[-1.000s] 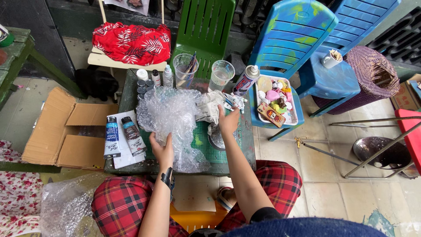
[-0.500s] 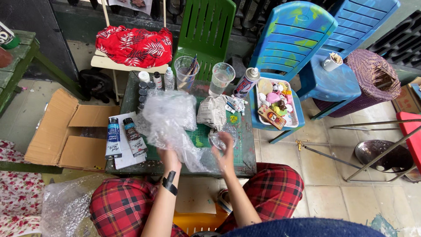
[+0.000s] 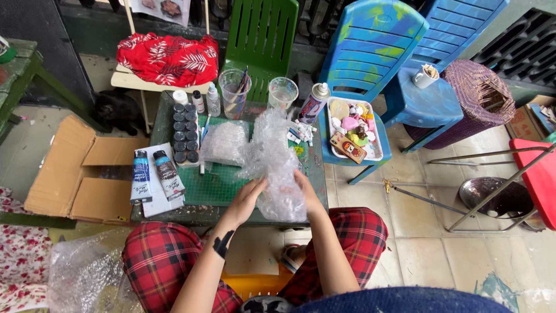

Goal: The person unwraps bubble wrap and newspaper from a small white plaster figurine at a low craft table, then holds the figurine and scrapes and sands its surface with a small handheld tool, turning the figurine to work different sides.

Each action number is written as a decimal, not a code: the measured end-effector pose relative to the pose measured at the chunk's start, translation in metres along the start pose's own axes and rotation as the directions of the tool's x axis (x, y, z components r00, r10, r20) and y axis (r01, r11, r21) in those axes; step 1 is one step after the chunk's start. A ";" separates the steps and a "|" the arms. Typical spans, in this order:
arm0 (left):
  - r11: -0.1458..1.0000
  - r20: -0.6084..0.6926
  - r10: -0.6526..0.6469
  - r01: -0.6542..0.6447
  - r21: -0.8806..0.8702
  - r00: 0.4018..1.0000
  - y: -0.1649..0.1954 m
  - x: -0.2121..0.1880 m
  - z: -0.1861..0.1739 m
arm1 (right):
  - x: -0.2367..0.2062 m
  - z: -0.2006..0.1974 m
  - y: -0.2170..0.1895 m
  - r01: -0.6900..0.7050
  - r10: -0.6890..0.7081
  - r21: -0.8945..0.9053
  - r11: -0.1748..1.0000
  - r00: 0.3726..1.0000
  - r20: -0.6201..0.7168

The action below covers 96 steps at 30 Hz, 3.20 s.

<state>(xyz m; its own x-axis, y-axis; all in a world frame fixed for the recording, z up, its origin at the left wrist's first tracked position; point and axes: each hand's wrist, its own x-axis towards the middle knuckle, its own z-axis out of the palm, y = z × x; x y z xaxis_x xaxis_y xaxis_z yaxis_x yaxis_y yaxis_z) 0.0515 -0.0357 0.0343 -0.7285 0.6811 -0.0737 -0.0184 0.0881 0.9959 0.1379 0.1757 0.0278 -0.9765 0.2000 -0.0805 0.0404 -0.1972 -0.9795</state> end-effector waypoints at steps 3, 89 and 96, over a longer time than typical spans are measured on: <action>0.932 -0.293 0.305 -0.221 0.287 0.906 0.048 -0.018 -0.026 | 0.026 -0.007 0.006 -0.059 0.050 0.218 0.974 0.998 0.050; 0.639 -0.597 0.132 0.393 0.661 0.791 -0.031 -0.026 -0.310 | 0.145 0.114 0.063 0.149 -0.140 -0.986 -0.076 0.977 0.158; 0.658 -0.140 0.153 0.005 0.753 0.978 0.058 0.004 -0.168 | 0.089 0.100 0.047 0.369 -0.430 -0.909 0.195 0.865 0.259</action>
<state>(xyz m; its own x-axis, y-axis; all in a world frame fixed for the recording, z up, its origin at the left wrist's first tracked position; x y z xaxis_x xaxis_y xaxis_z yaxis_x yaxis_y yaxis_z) -0.0675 -0.1501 0.1009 -0.8115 0.5777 0.0878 0.5000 0.6087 0.6160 0.0315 0.0880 -0.0074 -0.9165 0.0093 0.3998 -0.1601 0.9076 -0.3880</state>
